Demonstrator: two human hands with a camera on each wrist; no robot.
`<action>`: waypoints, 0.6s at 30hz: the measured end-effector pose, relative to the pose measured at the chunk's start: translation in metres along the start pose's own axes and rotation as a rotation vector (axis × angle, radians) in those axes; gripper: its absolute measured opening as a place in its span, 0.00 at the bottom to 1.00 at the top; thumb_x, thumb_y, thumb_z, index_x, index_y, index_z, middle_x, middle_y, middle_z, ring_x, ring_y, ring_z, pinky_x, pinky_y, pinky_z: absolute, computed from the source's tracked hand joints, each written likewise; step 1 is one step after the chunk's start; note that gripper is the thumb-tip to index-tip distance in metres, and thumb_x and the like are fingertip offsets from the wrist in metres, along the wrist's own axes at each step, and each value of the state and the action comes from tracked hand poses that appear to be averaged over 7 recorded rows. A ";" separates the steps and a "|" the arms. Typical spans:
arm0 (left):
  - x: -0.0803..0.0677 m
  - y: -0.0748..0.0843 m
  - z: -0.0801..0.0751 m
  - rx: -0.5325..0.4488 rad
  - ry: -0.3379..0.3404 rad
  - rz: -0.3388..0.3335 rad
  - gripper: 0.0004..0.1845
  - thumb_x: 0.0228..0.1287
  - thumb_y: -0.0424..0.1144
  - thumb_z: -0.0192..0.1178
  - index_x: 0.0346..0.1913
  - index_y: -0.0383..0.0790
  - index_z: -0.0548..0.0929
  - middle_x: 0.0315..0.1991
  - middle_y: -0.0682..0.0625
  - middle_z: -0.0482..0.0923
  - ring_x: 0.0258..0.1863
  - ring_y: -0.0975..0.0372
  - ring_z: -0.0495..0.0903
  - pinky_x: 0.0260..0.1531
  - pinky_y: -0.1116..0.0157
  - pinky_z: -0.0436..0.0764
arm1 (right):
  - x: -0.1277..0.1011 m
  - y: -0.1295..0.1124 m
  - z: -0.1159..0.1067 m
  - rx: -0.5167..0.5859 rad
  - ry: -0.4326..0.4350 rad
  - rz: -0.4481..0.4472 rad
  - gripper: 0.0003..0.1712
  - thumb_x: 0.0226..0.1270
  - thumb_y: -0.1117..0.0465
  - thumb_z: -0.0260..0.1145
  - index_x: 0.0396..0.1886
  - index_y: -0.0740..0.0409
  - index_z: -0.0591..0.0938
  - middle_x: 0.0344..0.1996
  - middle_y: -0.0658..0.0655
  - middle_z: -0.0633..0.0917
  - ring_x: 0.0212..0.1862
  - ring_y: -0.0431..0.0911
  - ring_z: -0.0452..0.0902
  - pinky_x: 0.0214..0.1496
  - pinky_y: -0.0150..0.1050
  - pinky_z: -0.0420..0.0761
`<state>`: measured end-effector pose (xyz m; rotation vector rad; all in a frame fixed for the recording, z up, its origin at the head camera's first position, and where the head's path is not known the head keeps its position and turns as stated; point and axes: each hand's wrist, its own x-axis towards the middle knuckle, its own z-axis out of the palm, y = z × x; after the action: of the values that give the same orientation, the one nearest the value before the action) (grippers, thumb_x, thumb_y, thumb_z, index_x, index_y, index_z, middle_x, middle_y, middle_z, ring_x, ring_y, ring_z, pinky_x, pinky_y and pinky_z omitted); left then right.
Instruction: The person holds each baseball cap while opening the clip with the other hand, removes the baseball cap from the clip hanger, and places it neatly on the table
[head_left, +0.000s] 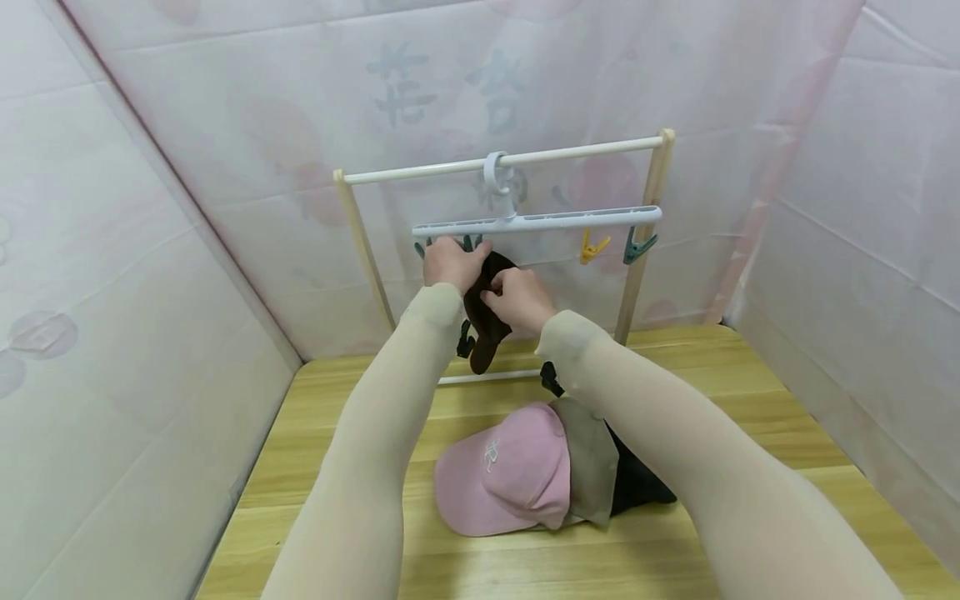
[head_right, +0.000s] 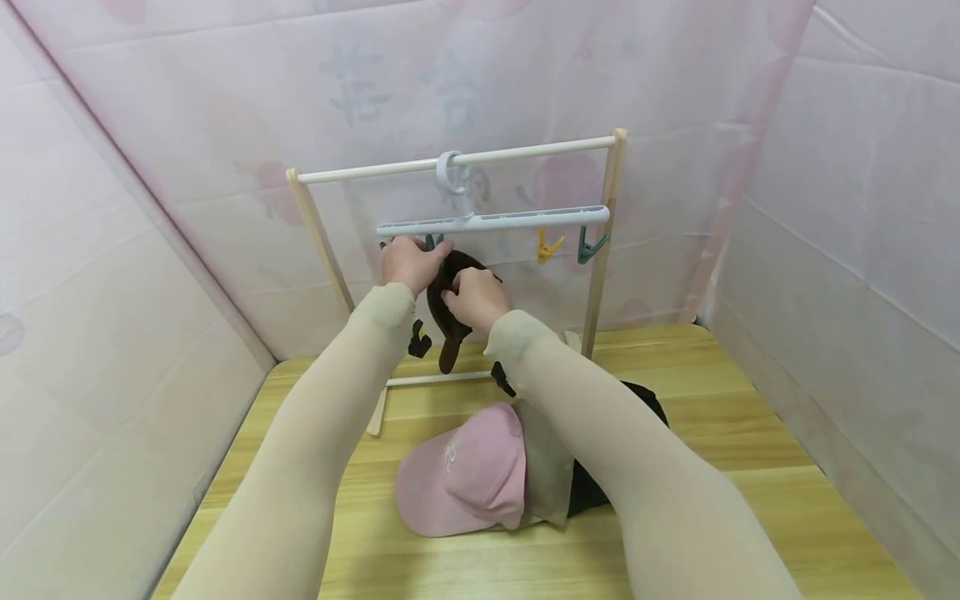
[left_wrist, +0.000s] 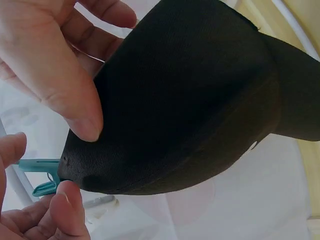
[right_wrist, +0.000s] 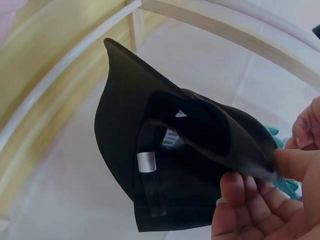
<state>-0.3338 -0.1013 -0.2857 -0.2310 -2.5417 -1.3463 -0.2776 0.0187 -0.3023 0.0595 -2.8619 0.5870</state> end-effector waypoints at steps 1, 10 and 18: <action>0.000 0.000 0.000 -0.003 -0.003 -0.004 0.25 0.60 0.60 0.61 0.20 0.44 0.69 0.14 0.53 0.67 0.20 0.59 0.70 0.21 0.63 0.68 | 0.000 0.000 0.001 -0.003 0.002 -0.005 0.16 0.68 0.52 0.61 0.23 0.56 0.79 0.18 0.53 0.76 0.24 0.47 0.71 0.26 0.39 0.70; -0.001 -0.003 -0.001 -0.006 0.014 0.025 0.28 0.61 0.58 0.61 0.12 0.44 0.69 0.08 0.53 0.64 0.10 0.61 0.64 0.13 0.65 0.63 | -0.003 -0.003 0.006 0.030 0.011 0.013 0.19 0.69 0.51 0.60 0.20 0.55 0.73 0.16 0.54 0.71 0.23 0.48 0.71 0.27 0.40 0.70; -0.002 -0.006 -0.001 0.044 0.059 0.080 0.30 0.62 0.56 0.61 0.09 0.44 0.66 0.06 0.53 0.61 0.08 0.63 0.59 0.12 0.66 0.60 | -0.006 -0.005 0.006 0.022 0.031 -0.002 0.16 0.71 0.51 0.58 0.26 0.55 0.78 0.23 0.54 0.78 0.28 0.49 0.75 0.30 0.42 0.73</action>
<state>-0.3327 -0.1055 -0.2903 -0.2775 -2.4832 -1.2476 -0.2730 0.0122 -0.3071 0.0566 -2.8255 0.6138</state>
